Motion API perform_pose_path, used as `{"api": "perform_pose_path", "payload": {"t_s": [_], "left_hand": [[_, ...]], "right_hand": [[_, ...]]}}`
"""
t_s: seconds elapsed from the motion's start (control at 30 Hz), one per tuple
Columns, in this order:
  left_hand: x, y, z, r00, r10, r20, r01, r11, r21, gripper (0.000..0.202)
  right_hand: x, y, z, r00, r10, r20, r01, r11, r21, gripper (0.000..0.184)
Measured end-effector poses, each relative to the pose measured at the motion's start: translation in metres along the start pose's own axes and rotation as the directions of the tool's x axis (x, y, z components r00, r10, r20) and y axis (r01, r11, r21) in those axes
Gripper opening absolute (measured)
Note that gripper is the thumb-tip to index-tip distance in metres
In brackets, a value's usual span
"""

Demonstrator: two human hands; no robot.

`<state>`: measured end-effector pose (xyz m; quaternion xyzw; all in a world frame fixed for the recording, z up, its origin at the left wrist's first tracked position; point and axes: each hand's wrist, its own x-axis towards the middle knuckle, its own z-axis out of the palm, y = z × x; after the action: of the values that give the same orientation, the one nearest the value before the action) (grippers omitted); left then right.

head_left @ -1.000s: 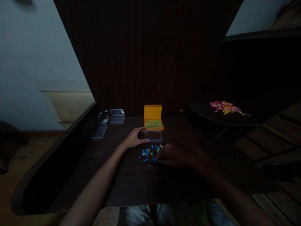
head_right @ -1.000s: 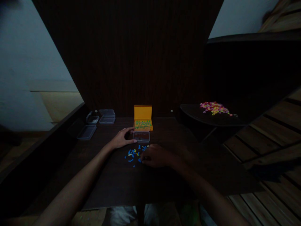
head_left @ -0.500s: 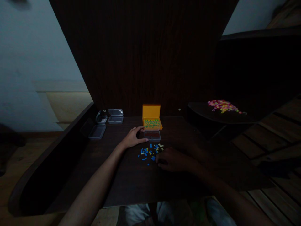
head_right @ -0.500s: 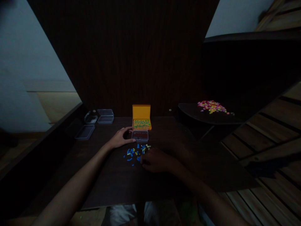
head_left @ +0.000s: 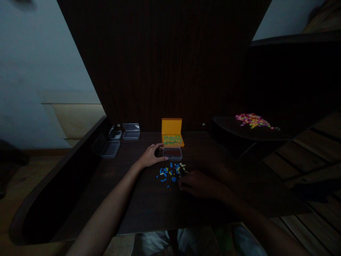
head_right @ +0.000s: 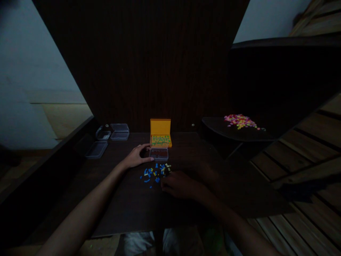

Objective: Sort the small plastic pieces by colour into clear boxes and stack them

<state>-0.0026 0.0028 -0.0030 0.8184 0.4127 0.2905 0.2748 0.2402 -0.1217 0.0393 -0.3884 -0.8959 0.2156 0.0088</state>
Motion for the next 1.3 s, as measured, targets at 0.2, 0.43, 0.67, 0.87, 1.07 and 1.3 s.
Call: {"api": "perform_pose_path", "payload": {"t_s": [0.2,0.43,0.67,0.87,1.07,1.3], "left_hand": [[0.001,-0.002,0.0,1.0,0.001,0.002,-0.001,1.0,0.008,0.073],[0.0,-0.004,0.001,1.0,-0.01,0.005,0.01,1.0,0.015,0.075],[0.001,-0.001,0.001,1.0,0.006,-0.003,-0.006,1.0,0.015,0.072],[0.001,-0.001,0.002,1.0,-0.012,-0.01,0.012,1.0,-0.01,0.075],[0.002,-0.001,0.003,1.0,-0.021,-0.004,0.02,1.0,-0.016,0.076],[0.001,-0.001,0.002,1.0,-0.025,-0.006,0.025,1.0,-0.012,0.076]], "right_hand": [[-0.002,-0.003,-0.004,1.0,0.011,0.005,-0.011,1.0,-0.005,0.016],[0.001,0.001,-0.009,0.999,-0.041,0.008,0.042,0.998,-0.042,0.02],[0.026,0.022,-0.041,0.979,0.016,-0.204,-0.02,1.0,-0.02,0.019],[0.062,0.047,-0.05,0.952,0.113,-0.285,-0.15,0.982,-0.111,0.019],[0.077,0.056,-0.048,0.963,0.134,-0.236,-0.173,0.973,-0.153,0.019],[0.083,0.06,-0.046,0.973,0.092,-0.211,-0.124,0.982,-0.143,0.017]]}}
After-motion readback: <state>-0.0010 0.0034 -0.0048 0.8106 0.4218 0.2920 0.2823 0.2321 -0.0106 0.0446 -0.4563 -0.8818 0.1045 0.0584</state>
